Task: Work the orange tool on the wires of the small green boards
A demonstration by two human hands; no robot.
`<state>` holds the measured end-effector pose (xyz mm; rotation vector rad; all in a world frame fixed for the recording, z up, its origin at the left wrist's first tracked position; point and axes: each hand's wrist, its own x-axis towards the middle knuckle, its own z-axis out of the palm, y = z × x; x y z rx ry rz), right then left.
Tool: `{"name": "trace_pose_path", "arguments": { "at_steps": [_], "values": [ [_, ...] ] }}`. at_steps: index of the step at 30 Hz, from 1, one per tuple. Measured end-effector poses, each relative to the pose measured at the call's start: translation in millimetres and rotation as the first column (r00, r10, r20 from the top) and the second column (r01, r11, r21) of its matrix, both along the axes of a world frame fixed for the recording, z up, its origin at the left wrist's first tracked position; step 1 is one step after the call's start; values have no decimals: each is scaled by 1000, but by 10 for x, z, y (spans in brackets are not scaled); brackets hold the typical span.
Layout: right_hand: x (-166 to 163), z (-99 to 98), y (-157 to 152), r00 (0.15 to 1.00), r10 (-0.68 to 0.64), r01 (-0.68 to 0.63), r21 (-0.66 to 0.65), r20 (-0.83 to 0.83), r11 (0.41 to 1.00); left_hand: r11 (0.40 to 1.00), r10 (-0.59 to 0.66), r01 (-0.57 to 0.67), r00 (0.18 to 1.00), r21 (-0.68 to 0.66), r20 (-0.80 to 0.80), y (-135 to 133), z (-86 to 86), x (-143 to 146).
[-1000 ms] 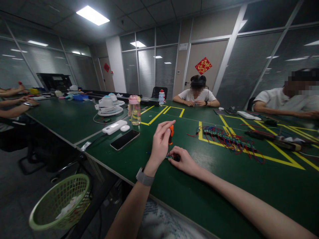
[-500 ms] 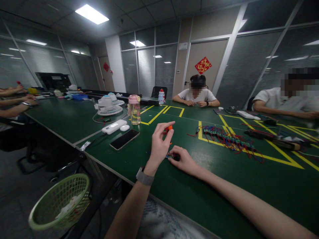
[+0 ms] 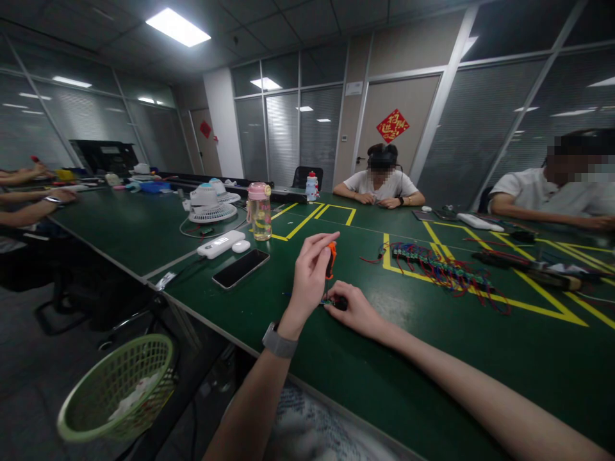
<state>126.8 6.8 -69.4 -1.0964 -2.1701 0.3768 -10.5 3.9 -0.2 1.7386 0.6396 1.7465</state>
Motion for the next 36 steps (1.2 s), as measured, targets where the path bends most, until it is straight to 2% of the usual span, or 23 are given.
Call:
{"name": "trace_pose_path", "arguments": {
  "at_steps": [2,3,7,11,15,16,20,21,22,25,27,31,32,36],
  "values": [
    [3,-7,6,1000,-1,1,4,-3,1000,996,-85,86,995,-27,44,-1,-3,3],
    [4,-9,8,1000,-2,2,4,-4,1000,995,-88,90,995,-31,55,1,-6,3],
    [9,-14,11,1000,6,-6,-10,-3,1000,1000,27,-27,999,5,27,16,-18,1],
    [4,-7,5,1000,6,-6,-20,-1,1000,999,-42,41,998,17,53,32,-20,7],
    [-4,9,-1,1000,-3,3,-24,9,1000,992,115,-116,993,56,9,37,-20,1],
    [-4,10,-2,1000,-4,5,-23,12,1000,992,117,-117,993,56,5,35,-20,-1],
    [2,1,2,1000,-5,6,-18,8,1000,995,-96,97,994,-24,54,24,-20,11],
    [3,-3,4,1000,-4,4,-18,6,1000,993,-110,112,992,-34,63,20,-20,14],
    [4,-5,5,1000,-1,1,-19,4,1000,996,-85,87,995,-32,58,16,-19,14],
    [5,-4,6,1000,2,-2,-18,1,1000,995,92,-92,996,34,-9,11,-12,-1],
    [5,3,5,1000,0,0,-17,3,1000,990,129,-127,991,57,-42,14,-9,-11],
    [7,10,2,1000,-2,2,-22,6,1000,997,-74,74,997,-21,10,23,-15,-3],
    [7,9,2,1000,-3,4,-23,6,1000,996,-84,85,996,-29,18,23,-15,0],
    [1,2,9,1000,-4,4,-18,8,1000,996,90,-90,995,28,-32,13,-3,-5]
  ]
}}
